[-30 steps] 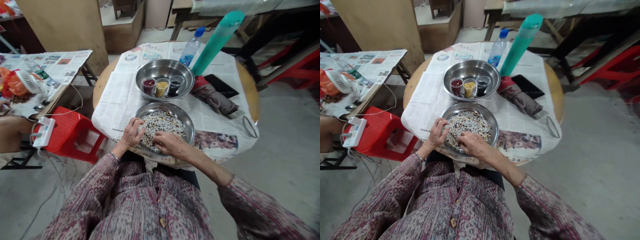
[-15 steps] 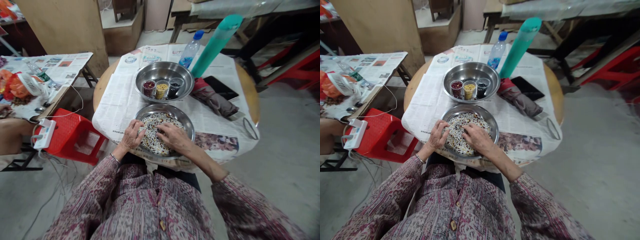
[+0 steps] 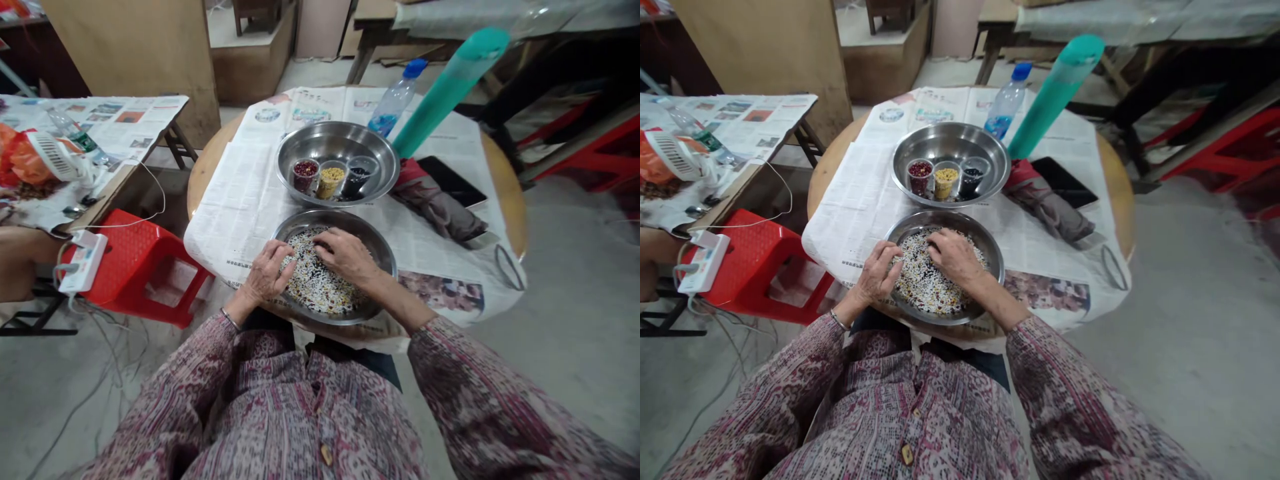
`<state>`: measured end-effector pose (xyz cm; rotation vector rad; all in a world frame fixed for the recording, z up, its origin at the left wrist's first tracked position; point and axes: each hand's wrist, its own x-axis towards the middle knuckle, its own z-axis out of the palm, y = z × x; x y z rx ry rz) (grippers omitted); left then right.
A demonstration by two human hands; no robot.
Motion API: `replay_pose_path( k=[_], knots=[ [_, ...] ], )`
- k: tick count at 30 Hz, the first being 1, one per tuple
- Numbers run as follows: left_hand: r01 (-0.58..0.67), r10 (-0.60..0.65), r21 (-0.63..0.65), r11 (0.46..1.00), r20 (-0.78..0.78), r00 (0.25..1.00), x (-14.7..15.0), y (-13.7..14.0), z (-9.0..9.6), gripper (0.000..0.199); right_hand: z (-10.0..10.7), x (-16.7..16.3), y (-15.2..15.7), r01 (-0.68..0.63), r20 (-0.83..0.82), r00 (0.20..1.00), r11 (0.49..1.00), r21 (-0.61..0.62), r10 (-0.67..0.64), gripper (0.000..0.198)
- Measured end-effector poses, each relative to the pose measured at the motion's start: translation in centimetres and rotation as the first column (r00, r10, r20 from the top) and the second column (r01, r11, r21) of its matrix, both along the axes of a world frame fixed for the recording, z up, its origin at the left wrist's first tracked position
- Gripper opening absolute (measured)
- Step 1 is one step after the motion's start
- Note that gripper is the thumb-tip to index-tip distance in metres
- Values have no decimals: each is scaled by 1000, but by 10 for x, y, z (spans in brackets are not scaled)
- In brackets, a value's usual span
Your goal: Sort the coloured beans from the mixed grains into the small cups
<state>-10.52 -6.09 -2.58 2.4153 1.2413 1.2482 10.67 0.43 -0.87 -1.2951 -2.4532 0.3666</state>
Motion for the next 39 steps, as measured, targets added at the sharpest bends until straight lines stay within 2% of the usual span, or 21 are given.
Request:
replay_pose_path(
  k=[3,6,8,10,14,16,18,23,26,28,30,32,35,37,39],
  knots=[
    [7,-7,9,1000,2,1000,0,0,0,15,0,-16,-9,-207,-81,975,978,12,208,27],
    [3,-2,15,1000,-5,1000,1,0,1,16,2,-26,-15,-320,3,948,948,-1,320,27],
    [0,0,20,1000,-6,1000,1,0,1,16,5,-23,-13,-271,107,956,962,-30,273,25],
    [3,-3,27,1000,2,1000,0,0,1,14,8,-13,-8,-164,179,970,986,-23,165,26],
    [15,-16,31,999,18,1000,0,0,0,14,13,18,-4,43,229,972,998,49,-53,25],
    [17,-17,18,1000,23,1000,0,0,-1,15,12,31,-10,90,229,969,995,43,-97,28],
    [14,-14,5,1000,23,1000,0,0,-1,16,9,37,-21,84,196,977,996,1,-83,35],
    [4,-5,17,1000,16,1000,0,-1,2,14,5,16,-49,-60,64,996,989,-135,69,26],
    [-6,5,39,999,20,1000,1,-1,4,13,8,-6,-56,-191,0,981,969,-160,193,27],
    [-7,6,40,999,19,1000,1,-1,4,12,11,-15,-53,-223,-20,975,964,-142,222,25],
    [-7,7,38,999,19,1000,1,-1,4,13,14,-16,-43,-146,-25,989,985,-90,145,23],
    [-9,8,37,999,21,1000,1,-1,3,13,13,-13,-30,6,6,1000,1000,-20,-6,23],
    [-7,6,40,999,26,1000,1,0,3,13,9,-8,-11,156,84,984,987,41,-159,34],
    [-3,2,44,999,31,1000,1,0,3,12,5,-9,-4,133,80,988,991,9,-133,30],
    [-1,0,44,999,33,999,1,1,3,13,3,-10,-3,48,27,999,997,-56,-47,22]
  ],
)
